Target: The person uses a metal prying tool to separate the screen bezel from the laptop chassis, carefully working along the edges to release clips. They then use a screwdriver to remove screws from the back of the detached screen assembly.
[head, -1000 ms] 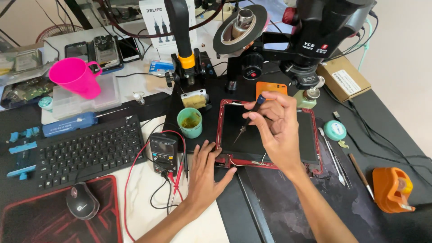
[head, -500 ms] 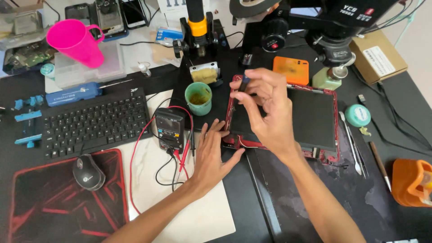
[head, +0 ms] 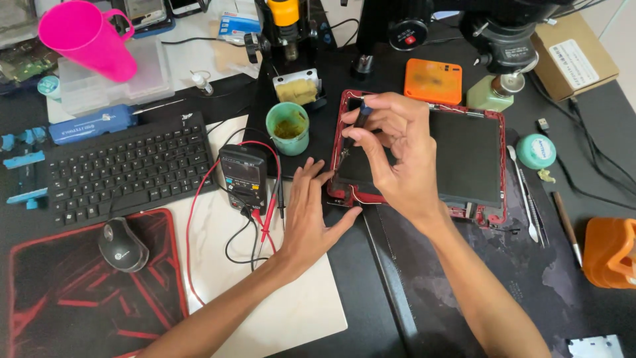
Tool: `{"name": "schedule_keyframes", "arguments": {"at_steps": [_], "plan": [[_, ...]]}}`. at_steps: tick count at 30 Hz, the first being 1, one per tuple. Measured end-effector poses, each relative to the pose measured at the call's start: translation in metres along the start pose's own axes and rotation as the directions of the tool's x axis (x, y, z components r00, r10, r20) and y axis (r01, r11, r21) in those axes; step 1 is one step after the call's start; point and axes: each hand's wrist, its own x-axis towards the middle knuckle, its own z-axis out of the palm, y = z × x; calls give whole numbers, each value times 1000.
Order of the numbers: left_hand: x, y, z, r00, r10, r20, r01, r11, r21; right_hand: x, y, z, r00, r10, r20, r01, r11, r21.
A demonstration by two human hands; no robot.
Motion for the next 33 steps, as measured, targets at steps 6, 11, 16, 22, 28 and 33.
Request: {"name": "schedule_keyframes", "arguments": {"at_steps": [6, 11, 16, 22, 28, 33], "plan": [[-1, 1, -1, 1000, -12, -3, 12, 999, -30, -1, 2, -1, 1000, 26, -6, -26, 1000, 13], [-1, 1, -1, 1000, -14, 7, 14, 999, -36, -1, -1, -1, 1000, 4, -2, -4, 1000, 13], [0, 1, -2, 1000, -18, 19, 18, 999, -32, -1, 0, 0, 1000, 15, -2, -15, 1000, 6], [-2, 3, -4, 999, -28, 24, 29, 999, -46, -5, 4, 2, 999, 3, -47, -5, 999, -46], [11, -2, -7, 1000, -22, 3, 22, 991, -133, 4, -3, 0, 993, -90, -81, 75, 983, -169], [29, -4, -9, 994, -110, 18, 111, 966, -234, 11, -13, 0, 987, -119, -104, 105, 985, -134]]}}
